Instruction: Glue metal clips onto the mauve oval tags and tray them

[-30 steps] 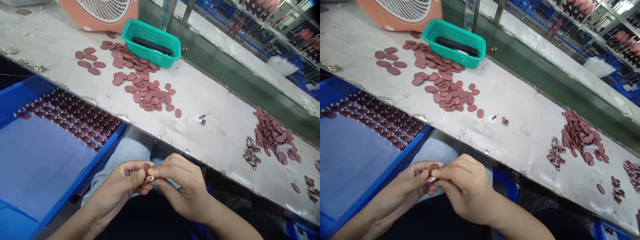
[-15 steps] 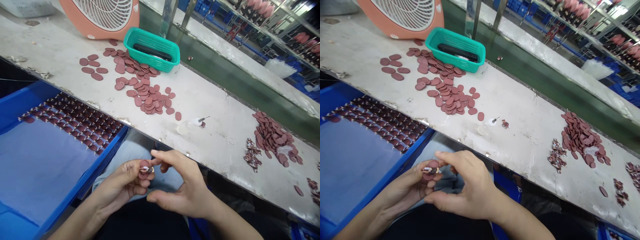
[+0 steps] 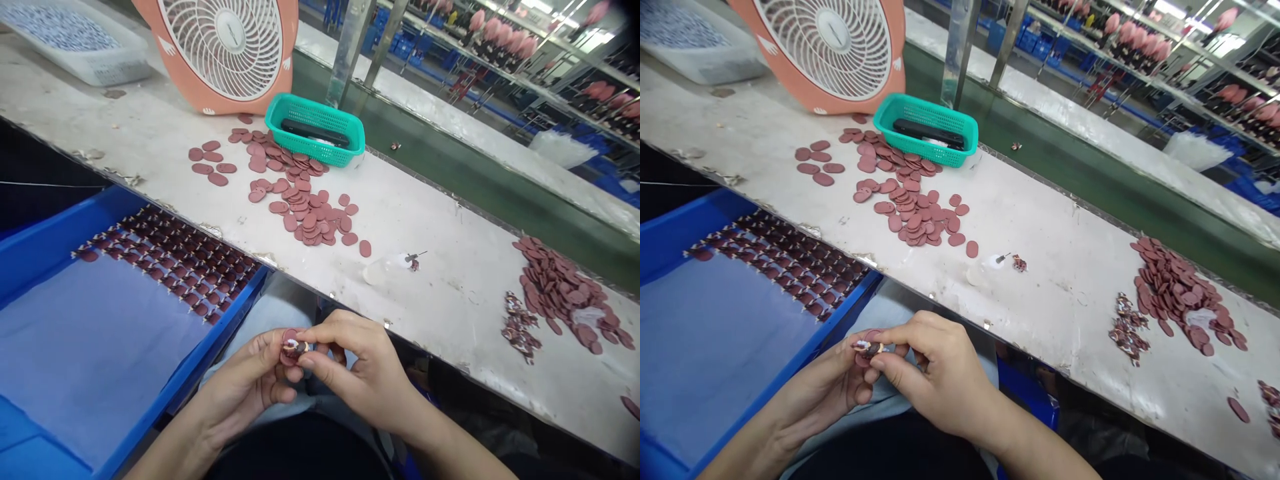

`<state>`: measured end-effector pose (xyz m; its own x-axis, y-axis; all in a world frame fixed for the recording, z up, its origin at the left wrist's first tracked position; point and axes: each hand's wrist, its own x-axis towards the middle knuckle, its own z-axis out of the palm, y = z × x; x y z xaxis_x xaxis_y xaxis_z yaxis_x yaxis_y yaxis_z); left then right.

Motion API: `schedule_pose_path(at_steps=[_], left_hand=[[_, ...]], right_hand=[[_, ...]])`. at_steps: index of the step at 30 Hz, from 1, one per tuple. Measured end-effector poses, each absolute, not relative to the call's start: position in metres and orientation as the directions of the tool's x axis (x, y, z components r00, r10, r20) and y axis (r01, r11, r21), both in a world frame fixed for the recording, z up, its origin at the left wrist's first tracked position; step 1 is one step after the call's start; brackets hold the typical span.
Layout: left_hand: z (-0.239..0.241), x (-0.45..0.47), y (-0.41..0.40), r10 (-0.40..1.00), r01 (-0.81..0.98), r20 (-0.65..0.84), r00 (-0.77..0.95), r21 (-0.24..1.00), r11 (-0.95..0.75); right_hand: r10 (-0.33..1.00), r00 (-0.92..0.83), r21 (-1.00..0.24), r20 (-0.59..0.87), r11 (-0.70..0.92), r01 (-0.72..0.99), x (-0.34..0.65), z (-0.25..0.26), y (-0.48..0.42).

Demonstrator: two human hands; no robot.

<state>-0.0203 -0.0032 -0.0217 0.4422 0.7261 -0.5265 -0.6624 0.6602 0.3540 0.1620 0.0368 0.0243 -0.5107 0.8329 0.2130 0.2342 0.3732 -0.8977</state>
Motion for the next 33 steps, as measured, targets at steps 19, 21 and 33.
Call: schedule_pose_path(at_steps=[19, 21, 33], left_hand=[[-0.028, -0.038, -0.01, 0.821, -0.493, -0.402, -0.406, 0.853, 0.174], [-0.029, -0.043, -0.009, 0.802, -0.467, -0.397, -0.447, 0.868, 0.169], [-0.083, -0.197, 0.028, 0.563, -0.053, -0.229, -0.794, 0.949, 0.311]], right_hand=[[0.481, -0.456, -0.277, 0.749, 0.853, 0.443, 0.097, -0.022, 0.048], [0.475, -0.47, -0.283, 0.744, 0.861, 0.423, 0.084, -0.026, 0.05], [0.45, -0.543, -0.312, 0.709, 0.891, 0.33, 0.101, -0.015, 0.046]])
